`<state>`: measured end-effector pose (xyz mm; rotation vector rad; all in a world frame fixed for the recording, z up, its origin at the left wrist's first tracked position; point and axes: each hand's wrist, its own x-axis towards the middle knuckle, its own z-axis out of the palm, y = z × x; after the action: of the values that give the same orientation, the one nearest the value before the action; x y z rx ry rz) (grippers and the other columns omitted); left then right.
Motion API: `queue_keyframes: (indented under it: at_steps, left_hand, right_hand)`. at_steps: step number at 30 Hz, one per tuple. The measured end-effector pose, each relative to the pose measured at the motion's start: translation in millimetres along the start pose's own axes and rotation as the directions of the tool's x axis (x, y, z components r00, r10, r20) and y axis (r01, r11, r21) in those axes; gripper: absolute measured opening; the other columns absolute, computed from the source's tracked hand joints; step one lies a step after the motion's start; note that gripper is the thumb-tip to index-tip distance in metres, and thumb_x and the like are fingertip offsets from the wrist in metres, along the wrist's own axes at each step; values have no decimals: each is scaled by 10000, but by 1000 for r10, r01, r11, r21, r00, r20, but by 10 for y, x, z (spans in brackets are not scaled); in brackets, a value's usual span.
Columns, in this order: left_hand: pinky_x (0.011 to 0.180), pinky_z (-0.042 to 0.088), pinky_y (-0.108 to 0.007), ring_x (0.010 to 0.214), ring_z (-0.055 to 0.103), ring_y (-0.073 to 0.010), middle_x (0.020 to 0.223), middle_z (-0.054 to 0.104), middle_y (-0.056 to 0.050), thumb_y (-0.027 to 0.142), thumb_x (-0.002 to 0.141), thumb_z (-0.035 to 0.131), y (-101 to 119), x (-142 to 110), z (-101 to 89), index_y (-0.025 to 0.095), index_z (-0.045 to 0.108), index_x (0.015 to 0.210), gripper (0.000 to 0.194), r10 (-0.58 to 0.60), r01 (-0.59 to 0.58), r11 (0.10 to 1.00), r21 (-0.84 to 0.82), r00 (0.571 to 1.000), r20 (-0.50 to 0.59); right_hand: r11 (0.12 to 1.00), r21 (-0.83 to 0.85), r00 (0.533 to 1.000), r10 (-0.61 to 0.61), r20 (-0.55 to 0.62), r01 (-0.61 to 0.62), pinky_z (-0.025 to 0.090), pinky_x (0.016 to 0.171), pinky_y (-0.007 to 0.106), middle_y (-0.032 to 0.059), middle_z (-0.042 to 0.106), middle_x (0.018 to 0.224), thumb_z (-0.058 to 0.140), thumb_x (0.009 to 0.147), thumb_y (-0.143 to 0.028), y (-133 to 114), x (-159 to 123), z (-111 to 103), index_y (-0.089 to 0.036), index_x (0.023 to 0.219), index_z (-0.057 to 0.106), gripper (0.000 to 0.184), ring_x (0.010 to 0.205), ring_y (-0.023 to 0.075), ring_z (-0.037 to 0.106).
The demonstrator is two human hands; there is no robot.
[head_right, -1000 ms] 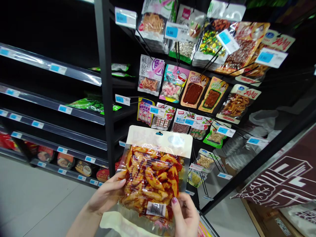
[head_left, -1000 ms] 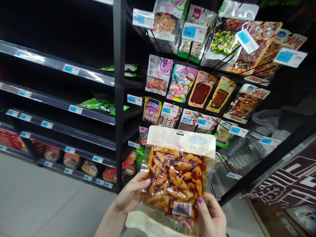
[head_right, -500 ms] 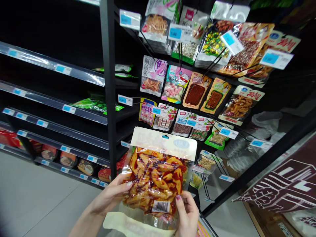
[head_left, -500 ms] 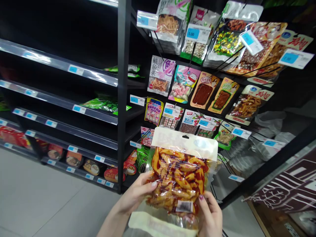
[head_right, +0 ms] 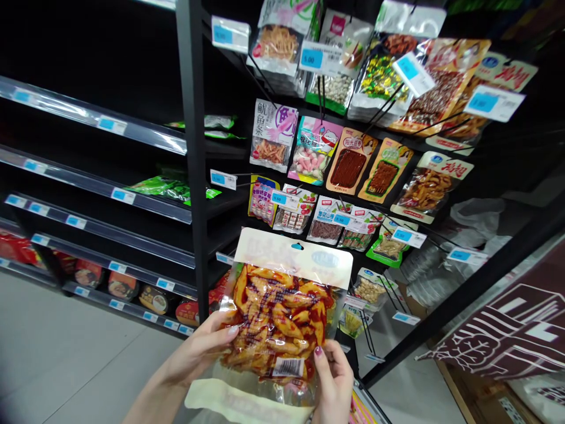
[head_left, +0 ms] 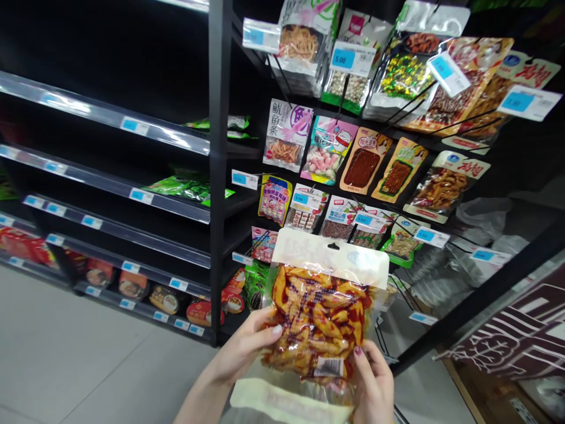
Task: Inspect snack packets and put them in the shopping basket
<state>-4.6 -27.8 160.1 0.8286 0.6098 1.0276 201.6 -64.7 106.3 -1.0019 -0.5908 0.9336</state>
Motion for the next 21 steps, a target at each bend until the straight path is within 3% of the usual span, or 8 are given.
queue_keyframes:
  at_steps: [6,13,17,21]
  left_hand:
    - [776,471,-299,789,652,-222,857,727,-41,301,596,753,-26,5,-1,176,691,898,333,10,-10,1000,-18,1000,-4]
    - [647,489,-226,843,646,-202,993,697,-47,315,621,740,-55,39,33,200,672,925,333,-18,16,1000,-25,998,-63]
    - [702,502,-264,914,642,-234,1005,693,-79,275,680,694,-95,92,69,183,631,1032,368,-68,65,996,-60,997,-43]
    - [787,500,-338,952,634,-273,991,699,-100,232,662,705,-138,133,119,157,631,1017,371,-105,97,975,-199,994,-31]
  right_hand:
    - [1000,-20,1000,-10,-17,10,468,575,251,5,651,691,722,632,-360,-28,-9,18,-185,794,596,270,618,165,599]
    - [999,4,999,36,10,-36,428,508,193,-45,603,610,727,639,-347,-54,-3,22,-192,764,571,254,524,113,560]
    - [998,-7,997,67,-26,-67,442,502,218,-27,631,635,740,610,-353,-66,18,30,-188,745,554,284,538,143,583]
    - [990,29,990,137,-24,-136,448,522,220,-21,651,640,763,584,-331,-57,53,-3,-182,735,560,293,554,144,596]
